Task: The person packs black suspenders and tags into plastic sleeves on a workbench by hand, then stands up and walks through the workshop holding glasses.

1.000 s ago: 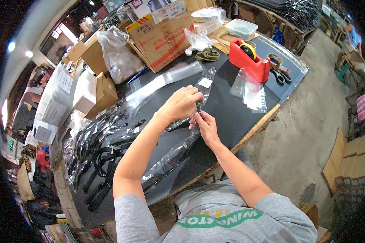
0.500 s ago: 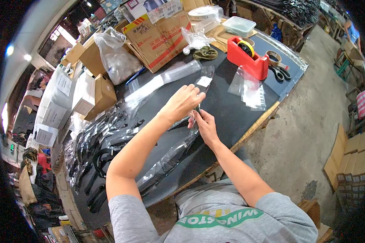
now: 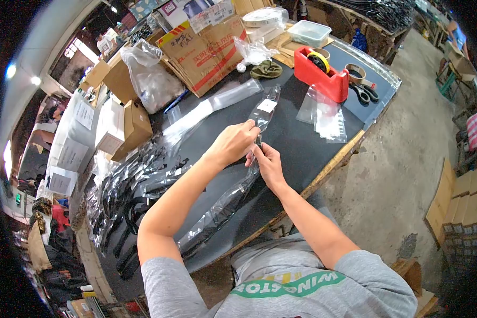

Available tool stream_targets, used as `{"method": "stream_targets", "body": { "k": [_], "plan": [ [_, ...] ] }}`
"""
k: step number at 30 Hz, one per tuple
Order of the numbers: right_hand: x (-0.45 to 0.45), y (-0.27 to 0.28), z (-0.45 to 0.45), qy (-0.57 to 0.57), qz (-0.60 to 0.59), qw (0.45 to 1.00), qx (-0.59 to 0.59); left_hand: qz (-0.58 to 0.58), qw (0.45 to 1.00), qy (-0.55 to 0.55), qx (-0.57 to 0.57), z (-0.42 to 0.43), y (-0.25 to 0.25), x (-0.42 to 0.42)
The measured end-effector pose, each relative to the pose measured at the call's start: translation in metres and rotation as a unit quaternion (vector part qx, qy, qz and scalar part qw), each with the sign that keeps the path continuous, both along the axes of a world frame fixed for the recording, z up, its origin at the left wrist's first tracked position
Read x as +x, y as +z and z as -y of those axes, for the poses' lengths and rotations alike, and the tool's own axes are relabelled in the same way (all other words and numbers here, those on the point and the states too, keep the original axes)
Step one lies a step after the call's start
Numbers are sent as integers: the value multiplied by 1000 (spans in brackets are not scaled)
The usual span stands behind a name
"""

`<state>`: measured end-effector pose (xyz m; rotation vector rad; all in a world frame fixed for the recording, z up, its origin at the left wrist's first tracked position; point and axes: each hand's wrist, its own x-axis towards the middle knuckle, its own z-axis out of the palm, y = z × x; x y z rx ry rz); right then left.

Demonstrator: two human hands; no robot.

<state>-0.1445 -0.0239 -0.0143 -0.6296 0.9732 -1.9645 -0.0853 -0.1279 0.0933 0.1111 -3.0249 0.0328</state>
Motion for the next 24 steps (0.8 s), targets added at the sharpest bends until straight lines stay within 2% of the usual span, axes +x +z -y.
{"method": "stream_targets", "body": {
  "k": [2, 9, 11, 14, 17, 24],
  "plan": [
    [0, -3, 2, -9, 3, 1000, -14, -70, 997, -29, 16, -1, -1, -1],
    [1, 0, 1, -10, -8, 1000, 11, -103, 991, -47, -71, 1, 1, -7],
    [1, -3, 2, -5, 6, 1000, -26, -115, 986, -60, -106, -1, 1, -9],
    [1, -6, 3, -3, 2, 999, -38, -111, 988, -87, -63, 0, -5, -9],
    [1, -6, 3, -12, -12, 999, -45, -76, 986, -123, -78, -2, -6, -10],
    [1, -9, 2, -2, -14, 999, -48, -86, 981, -151, -82, 1, -3, -5]
  ]
}}
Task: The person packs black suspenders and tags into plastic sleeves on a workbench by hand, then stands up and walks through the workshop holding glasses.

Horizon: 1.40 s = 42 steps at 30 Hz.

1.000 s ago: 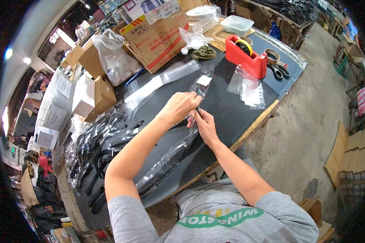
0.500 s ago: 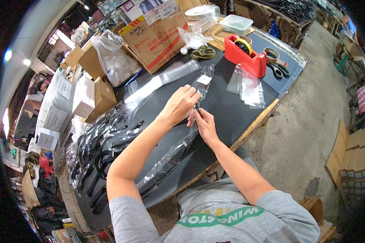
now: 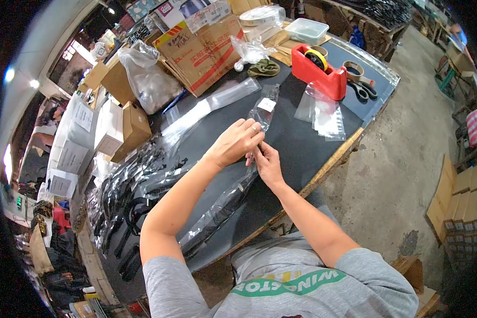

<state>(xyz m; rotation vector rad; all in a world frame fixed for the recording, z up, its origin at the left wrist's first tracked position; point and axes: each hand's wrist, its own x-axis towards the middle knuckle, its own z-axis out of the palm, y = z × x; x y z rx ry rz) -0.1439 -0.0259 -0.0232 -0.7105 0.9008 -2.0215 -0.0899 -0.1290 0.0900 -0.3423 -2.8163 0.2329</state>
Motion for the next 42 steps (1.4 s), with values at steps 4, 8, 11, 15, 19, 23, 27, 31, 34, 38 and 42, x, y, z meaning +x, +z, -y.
{"method": "stream_targets", "body": {
  "k": [4, 8, 11, 15, 19, 23, 27, 31, 34, 38, 42],
  "plan": [
    [2, 7, 1, -39, -12, 999, 27, -61, 996, 50, 46, 6, -2, 9],
    [2, 8, -1, -38, -25, 997, 63, -121, 974, 113, 157, 11, -14, 13],
    [2, 10, -1, -53, -26, 997, 55, -122, 958, 129, 226, 6, -9, 13],
    [2, 10, 0, -51, -26, 997, 54, -122, 955, 122, 240, -4, 2, 13],
    [2, 13, -1, -54, -12, 998, 43, -87, 961, 129, 227, 1, -5, 12],
    [2, 12, -2, -51, -11, 997, 51, -75, 980, 111, 144, 2, -4, 8],
    [2, 6, 0, -51, -23, 997, 54, -84, 979, 130, 130, 0, -4, 10],
    [2, 2, 1, -53, -18, 998, 29, -87, 988, 71, 109, -1, -5, 12],
    [2, 3, 1, -54, -12, 998, 31, -89, 991, 38, 87, 2, -5, 16],
    [2, 10, -3, -55, -39, 995, 71, -98, 989, 74, 78, 12, -8, 26],
    [3, 11, -2, -50, -21, 996, 64, -172, 973, 88, 122, 11, -13, 21]
  ]
}}
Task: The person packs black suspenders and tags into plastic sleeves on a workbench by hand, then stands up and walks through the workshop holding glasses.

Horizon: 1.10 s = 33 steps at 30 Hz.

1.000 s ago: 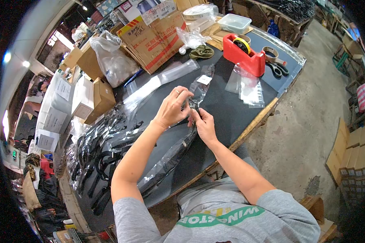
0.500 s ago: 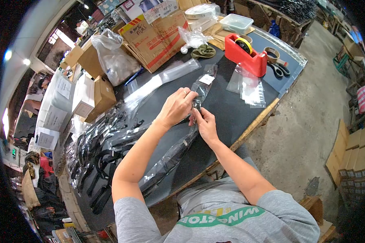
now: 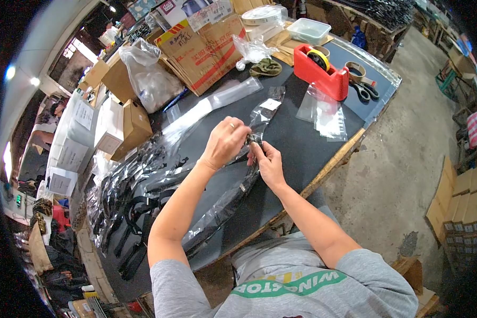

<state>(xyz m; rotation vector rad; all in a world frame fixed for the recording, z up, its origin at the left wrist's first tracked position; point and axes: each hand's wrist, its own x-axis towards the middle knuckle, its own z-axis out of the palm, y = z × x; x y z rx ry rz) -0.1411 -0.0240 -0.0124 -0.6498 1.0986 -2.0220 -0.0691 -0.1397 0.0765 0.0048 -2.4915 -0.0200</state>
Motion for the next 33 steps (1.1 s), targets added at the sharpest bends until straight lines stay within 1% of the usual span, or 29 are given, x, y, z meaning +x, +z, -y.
{"method": "stream_targets", "body": {
  "k": [1, 3, 4, 6, 8, 10, 14, 16, 17, 19, 20, 22, 23, 25, 26, 28, 32, 33],
  "plan": [
    [-1, 0, -1, -3, -10, 1000, 7, -1, 1000, 0, 1, -2, -2, -1],
    [-1, 2, -2, -4, -20, 1000, 16, 17, 979, 127, 158, -8, 1, -3],
    [0, 3, -2, -6, -20, 1000, 3, 16, 979, 128, 159, -6, -2, -3],
    [-1, 3, -1, -8, -22, 1000, -12, 42, 929, 173, 324, -2, -8, -5],
    [-1, 4, -2, -10, -31, 999, 3, 45, 919, 188, 344, -3, -9, -7],
    [-1, 5, -3, -11, -31, 999, 2, 83, 899, 215, 373, -6, -4, -8],
    [-1, 3, -1, -10, -29, 1000, -4, 105, 900, 212, 367, -2, -3, -8],
    [-2, 3, -2, -8, -32, 999, 4, 134, 913, 142, 358, 3, -1, -7],
    [-2, 4, -3, -8, -36, 999, 13, 134, 913, 142, 358, 7, -2, -5],
    [-2, 2, -1, -4, -28, 1000, 4, 116, 954, 87, 262, 16, -9, -3],
    [-1, 2, 0, -1, -21, 1000, -6, 116, 954, 87, 262, 17, -5, -2],
    [-1, 1, -1, 2, -17, 1000, -8, 142, 969, 45, 199, 18, 1, 0],
    [-2, 2, -1, 5, -13, 1000, -9, 143, 969, 44, 199, 17, 2, 0],
    [-1, 4, -3, 5, -7, 1000, -9, 162, 975, 64, 137, 14, 3, 1],
    [-1, 5, -3, 5, 0, 1000, -9, 162, 975, 64, 137, 13, 1, 2],
    [-1, 5, -3, 4, -3, 1000, -6, 149, 981, 74, 94, 9, -4, 4],
    [-1, 2, -2, 4, -19, 1000, 0, 158, 979, 71, 104, 7, 1, 8],
    [0, 0, -2, 5, -19, 1000, 0, 167, 980, 75, 82, 6, 2, 8]
  ]
}}
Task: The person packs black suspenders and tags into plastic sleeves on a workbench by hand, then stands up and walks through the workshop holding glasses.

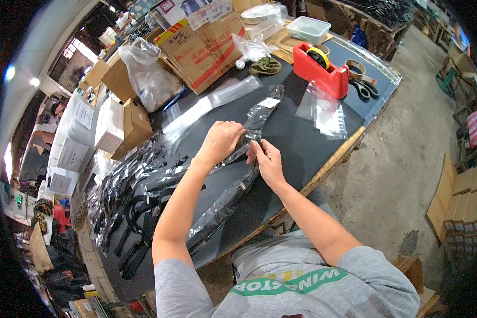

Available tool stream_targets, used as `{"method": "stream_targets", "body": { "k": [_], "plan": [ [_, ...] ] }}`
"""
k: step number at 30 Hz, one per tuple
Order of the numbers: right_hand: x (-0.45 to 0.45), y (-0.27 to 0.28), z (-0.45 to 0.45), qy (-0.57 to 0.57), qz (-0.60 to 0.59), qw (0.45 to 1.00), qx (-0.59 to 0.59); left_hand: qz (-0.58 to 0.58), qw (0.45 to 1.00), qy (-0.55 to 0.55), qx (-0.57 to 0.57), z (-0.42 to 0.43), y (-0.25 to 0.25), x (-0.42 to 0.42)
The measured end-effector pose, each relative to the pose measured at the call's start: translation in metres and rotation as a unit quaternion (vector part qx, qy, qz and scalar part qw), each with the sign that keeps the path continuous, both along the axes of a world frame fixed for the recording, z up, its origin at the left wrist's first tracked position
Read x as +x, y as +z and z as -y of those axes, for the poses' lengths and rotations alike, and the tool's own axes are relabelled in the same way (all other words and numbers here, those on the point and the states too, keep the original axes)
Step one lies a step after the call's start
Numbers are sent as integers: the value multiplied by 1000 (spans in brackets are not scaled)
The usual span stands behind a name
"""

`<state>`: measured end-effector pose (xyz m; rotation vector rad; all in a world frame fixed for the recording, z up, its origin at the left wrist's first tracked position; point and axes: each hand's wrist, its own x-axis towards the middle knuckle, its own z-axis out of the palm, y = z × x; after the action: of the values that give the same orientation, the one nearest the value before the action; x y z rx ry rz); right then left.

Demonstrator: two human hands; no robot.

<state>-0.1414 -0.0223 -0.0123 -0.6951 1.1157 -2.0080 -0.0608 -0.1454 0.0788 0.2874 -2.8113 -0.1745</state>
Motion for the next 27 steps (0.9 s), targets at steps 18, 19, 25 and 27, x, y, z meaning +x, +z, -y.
{"method": "stream_targets", "body": {
  "k": [18, 19, 25, 27],
  "plan": [
    [-1, 6, -4, 12, -25, 1000, -1, 14, 722, 105, 684, 18, -12, -22],
    [-1, 4, -3, 13, -7, 1000, -5, 15, 721, 103, 685, 19, -14, -23],
    [-1, 1, -1, 22, 37, 999, -26, 33, 738, 112, 665, 8, 7, -27],
    [-1, 2, -2, 17, 52, 998, -39, 50, 760, 115, 637, 8, 10, -28]
  ]
}}
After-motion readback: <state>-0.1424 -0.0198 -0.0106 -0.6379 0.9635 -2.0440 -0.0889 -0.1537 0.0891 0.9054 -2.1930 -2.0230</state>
